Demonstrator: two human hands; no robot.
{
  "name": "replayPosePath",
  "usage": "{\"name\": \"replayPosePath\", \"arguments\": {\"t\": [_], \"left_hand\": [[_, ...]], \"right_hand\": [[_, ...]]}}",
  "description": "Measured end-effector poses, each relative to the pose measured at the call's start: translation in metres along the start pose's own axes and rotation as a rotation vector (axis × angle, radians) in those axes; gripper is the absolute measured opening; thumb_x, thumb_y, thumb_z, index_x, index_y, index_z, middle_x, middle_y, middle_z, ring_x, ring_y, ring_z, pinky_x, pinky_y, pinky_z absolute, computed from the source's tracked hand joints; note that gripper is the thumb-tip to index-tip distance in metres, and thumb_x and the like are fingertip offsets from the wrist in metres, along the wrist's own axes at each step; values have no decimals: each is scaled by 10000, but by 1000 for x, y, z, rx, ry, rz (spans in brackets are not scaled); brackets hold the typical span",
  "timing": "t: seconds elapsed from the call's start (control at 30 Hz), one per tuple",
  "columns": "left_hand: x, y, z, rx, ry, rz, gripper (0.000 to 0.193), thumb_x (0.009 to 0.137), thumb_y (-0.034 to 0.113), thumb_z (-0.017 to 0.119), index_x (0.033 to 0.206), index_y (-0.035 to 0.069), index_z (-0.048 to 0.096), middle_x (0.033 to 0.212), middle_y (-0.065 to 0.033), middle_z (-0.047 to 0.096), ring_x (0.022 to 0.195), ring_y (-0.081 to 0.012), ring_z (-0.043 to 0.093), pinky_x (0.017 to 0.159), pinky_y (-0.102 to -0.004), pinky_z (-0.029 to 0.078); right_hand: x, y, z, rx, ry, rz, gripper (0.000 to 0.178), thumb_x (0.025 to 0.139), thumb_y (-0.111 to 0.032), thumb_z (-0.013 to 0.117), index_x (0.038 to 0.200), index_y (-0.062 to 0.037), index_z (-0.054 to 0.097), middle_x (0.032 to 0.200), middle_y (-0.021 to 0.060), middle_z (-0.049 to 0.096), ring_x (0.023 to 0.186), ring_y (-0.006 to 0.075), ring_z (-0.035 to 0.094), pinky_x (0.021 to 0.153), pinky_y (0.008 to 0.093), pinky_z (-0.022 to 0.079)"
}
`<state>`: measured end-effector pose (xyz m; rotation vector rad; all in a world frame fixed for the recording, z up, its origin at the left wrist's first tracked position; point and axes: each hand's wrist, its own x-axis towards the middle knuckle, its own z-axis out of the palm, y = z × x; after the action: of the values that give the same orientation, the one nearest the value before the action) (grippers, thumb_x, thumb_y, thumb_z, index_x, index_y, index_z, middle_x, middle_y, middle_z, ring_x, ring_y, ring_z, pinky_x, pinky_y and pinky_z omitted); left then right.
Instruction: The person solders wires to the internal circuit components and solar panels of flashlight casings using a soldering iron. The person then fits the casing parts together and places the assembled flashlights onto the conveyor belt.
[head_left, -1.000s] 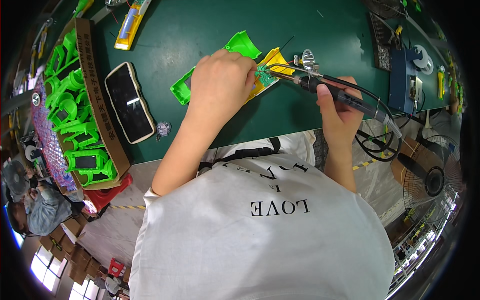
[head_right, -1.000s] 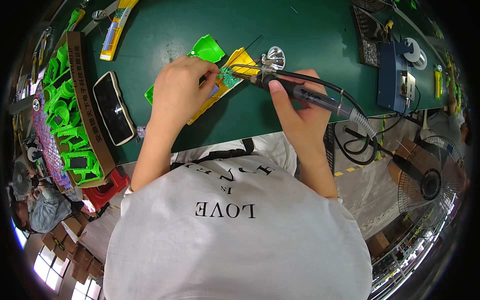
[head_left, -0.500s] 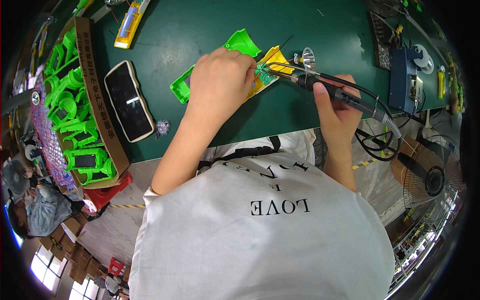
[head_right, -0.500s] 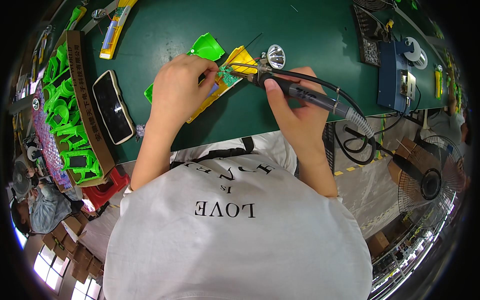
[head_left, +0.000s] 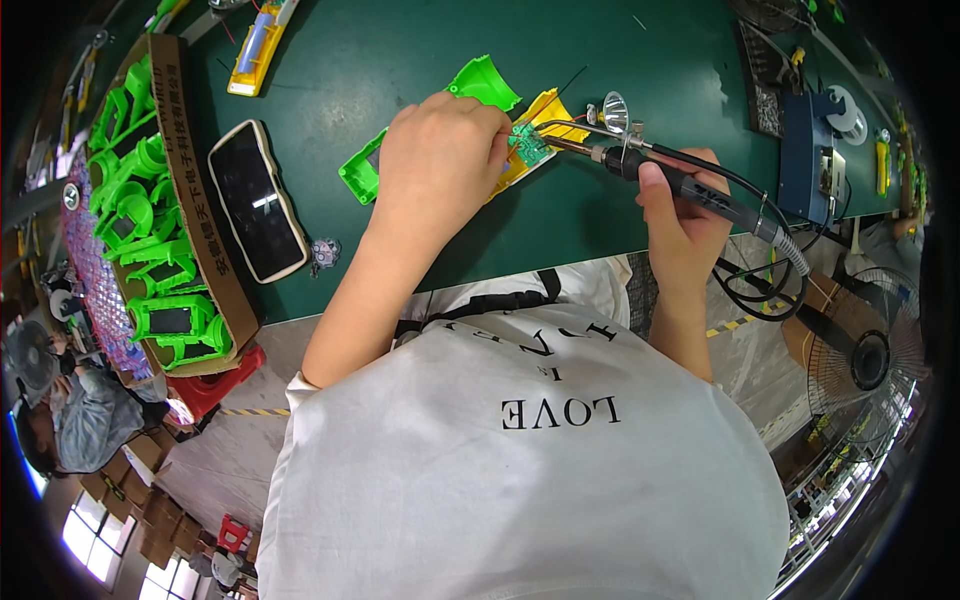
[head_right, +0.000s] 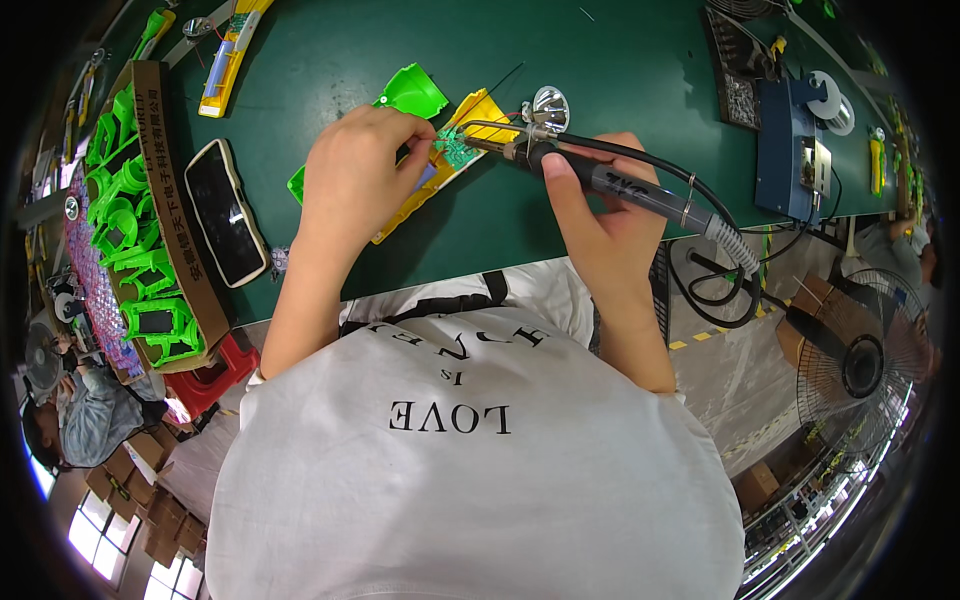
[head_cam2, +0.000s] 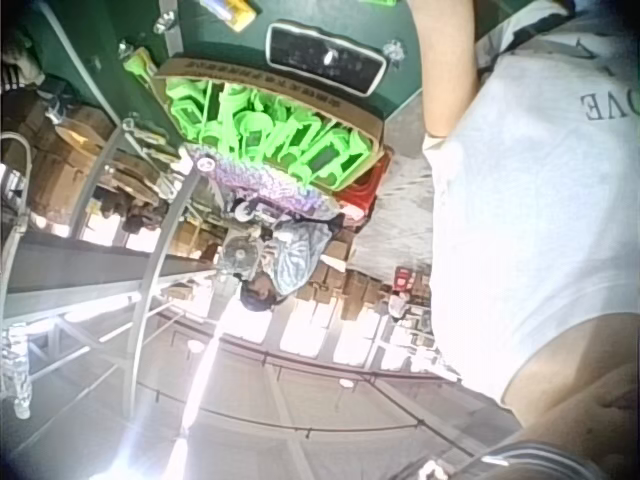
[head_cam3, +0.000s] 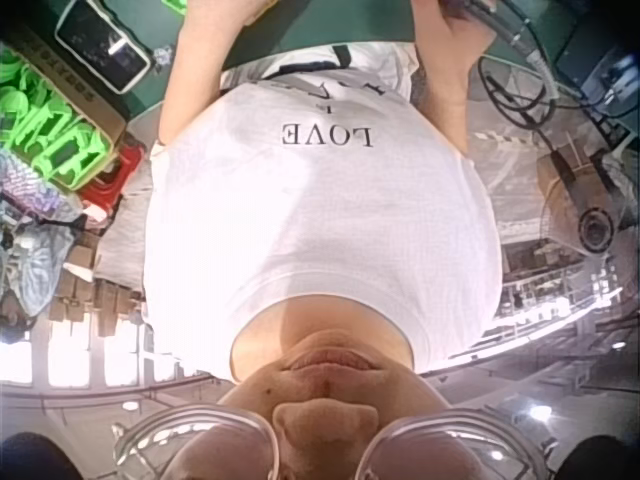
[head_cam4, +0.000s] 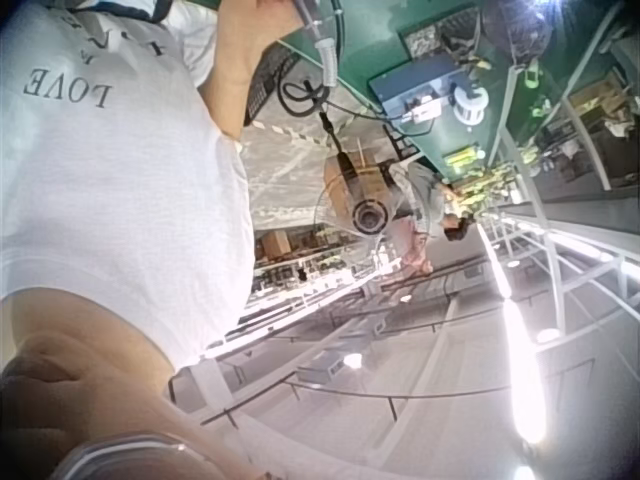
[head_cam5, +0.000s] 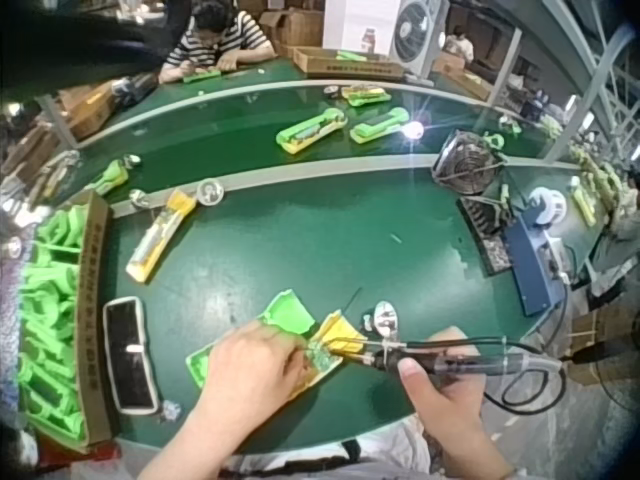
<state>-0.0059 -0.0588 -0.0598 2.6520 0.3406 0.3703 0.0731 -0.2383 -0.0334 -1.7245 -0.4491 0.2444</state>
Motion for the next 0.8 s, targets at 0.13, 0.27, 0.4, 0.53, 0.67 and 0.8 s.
{"name": "replayPosePath", "arguments": {"t": [0.13,0.27,0.4,0.53,0.67,0.8], "left_hand": [[-1,0,0,4,6,4,46,672,101,607,702,71,626,669,-31,603,668,-208,559,593,-329,445],[-3,-1,0,-11,8,11,48,676,100,607,709,70,624,669,-30,604,667,-208,559,590,-328,443],[-5,-1,-2,-42,-5,3,52,688,100,602,725,68,619,684,-35,605,666,-211,559,593,-334,442],[-8,-2,-7,-87,75,28,74,722,80,588,790,52,597,740,-73,596,673,-225,558,604,-339,442],[-35,-4,-45,-71,-21,-131,170,736,20,580,901,61,579,692,-94,553,655,-218,566,590,-289,432],[-66,0,-77,-330,-342,-387,295,722,-14,573,1009,57,559,710,-88,583,685,-179,594,610,-271,433]], "right_hand": [[-1,0,0,14,3,2,126,751,-23,625,839,36,558,795,29,505,707,75,510,618,185,426],[-2,2,-1,8,0,12,126,748,-19,628,835,35,554,788,24,499,702,71,503,617,183,419],[-2,1,-3,-8,5,6,120,746,-13,628,829,32,553,783,22,497,700,69,499,612,183,415],[-2,1,-5,-3,21,13,119,744,-5,626,829,32,550,785,22,499,703,70,497,613,186,415],[0,4,-11,38,53,-16,127,744,7,621,845,34,549,791,23,504,715,76,502,632,187,418],[3,7,-16,73,75,-33,124,748,9,619,846,31,547,814,34,514,729,82,512,644,193,424]]}}
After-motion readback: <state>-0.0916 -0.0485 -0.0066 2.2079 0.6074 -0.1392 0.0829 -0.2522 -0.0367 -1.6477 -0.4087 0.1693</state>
